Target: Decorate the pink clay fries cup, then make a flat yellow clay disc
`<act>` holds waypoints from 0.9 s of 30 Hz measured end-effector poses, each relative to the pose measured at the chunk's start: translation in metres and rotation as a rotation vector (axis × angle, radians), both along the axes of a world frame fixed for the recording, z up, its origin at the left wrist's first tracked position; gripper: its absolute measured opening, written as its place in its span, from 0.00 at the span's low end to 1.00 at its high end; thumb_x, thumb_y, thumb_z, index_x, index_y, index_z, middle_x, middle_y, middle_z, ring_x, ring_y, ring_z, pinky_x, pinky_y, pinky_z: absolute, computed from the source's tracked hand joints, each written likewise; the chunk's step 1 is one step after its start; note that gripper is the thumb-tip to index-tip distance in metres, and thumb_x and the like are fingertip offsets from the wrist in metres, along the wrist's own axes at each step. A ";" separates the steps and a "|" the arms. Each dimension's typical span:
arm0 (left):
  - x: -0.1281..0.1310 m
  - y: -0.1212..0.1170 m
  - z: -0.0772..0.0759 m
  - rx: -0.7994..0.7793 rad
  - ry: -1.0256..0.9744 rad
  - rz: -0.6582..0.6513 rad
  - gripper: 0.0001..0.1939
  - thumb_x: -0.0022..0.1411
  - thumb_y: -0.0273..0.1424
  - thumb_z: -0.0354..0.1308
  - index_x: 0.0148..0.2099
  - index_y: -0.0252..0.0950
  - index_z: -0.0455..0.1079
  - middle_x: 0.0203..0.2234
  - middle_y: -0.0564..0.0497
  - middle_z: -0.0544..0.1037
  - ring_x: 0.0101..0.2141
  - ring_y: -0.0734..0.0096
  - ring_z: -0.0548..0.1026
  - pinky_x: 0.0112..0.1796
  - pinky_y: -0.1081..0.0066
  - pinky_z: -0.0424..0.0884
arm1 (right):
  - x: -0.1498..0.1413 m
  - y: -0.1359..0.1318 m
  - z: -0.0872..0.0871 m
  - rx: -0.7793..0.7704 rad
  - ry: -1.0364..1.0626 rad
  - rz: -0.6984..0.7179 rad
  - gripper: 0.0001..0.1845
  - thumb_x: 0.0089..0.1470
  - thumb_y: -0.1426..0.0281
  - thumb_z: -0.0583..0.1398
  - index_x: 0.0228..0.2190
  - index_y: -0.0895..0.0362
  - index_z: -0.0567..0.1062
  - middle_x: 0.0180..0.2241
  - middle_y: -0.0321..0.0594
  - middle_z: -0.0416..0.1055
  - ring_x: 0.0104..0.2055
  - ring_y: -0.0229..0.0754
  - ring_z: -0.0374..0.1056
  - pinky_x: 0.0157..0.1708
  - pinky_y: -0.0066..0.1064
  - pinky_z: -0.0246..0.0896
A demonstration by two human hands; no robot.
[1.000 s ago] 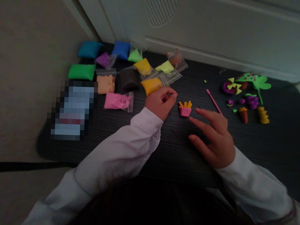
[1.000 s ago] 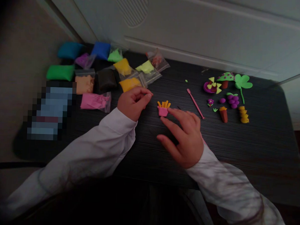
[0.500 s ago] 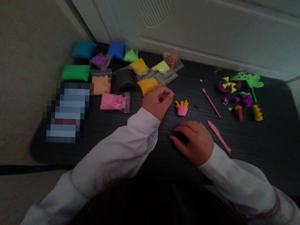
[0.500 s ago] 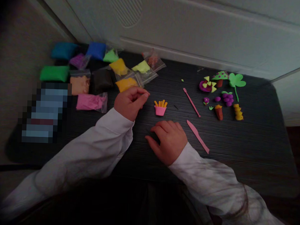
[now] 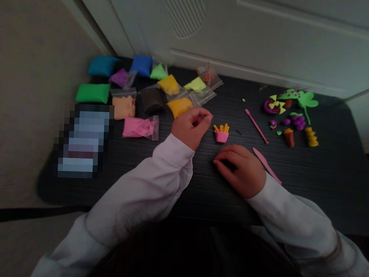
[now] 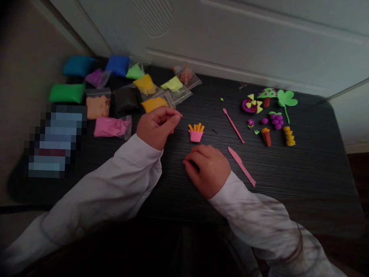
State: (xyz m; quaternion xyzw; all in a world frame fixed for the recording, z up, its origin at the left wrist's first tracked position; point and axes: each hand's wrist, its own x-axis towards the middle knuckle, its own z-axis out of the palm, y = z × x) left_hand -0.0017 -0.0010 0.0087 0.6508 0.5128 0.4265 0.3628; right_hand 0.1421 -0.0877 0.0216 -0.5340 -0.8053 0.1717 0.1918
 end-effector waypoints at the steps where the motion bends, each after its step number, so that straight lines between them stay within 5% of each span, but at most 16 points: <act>1: 0.000 0.000 0.000 0.008 0.002 -0.011 0.08 0.52 0.33 0.51 0.31 0.34 0.68 0.13 0.58 0.64 0.17 0.81 0.61 0.20 0.77 0.56 | 0.002 0.001 0.001 0.011 0.025 -0.002 0.08 0.50 0.69 0.54 0.29 0.57 0.72 0.33 0.40 0.68 0.36 0.39 0.62 0.37 0.32 0.57; 12: -0.021 -0.033 0.020 0.120 0.309 -0.301 0.08 0.52 0.32 0.53 0.33 0.35 0.70 0.24 0.54 0.71 0.23 0.78 0.66 0.26 0.75 0.62 | 0.013 0.004 -0.009 0.051 -0.097 0.183 0.11 0.52 0.67 0.51 0.32 0.57 0.71 0.35 0.40 0.68 0.37 0.40 0.61 0.37 0.34 0.56; 17: -0.034 -0.057 0.008 0.223 0.469 -0.413 0.10 0.50 0.33 0.55 0.35 0.36 0.70 0.30 0.51 0.73 0.34 0.72 0.69 0.38 0.68 0.63 | 0.013 0.003 -0.008 0.089 -0.063 0.208 0.11 0.53 0.67 0.50 0.32 0.57 0.71 0.36 0.40 0.68 0.38 0.40 0.61 0.37 0.33 0.55; 27: -0.028 -0.065 -0.007 0.210 0.647 -0.360 0.09 0.52 0.36 0.53 0.36 0.41 0.71 0.31 0.52 0.74 0.37 0.67 0.67 0.39 0.63 0.61 | 0.013 0.005 -0.014 0.122 -0.079 0.236 0.11 0.53 0.67 0.50 0.32 0.57 0.71 0.35 0.40 0.68 0.37 0.40 0.60 0.37 0.33 0.53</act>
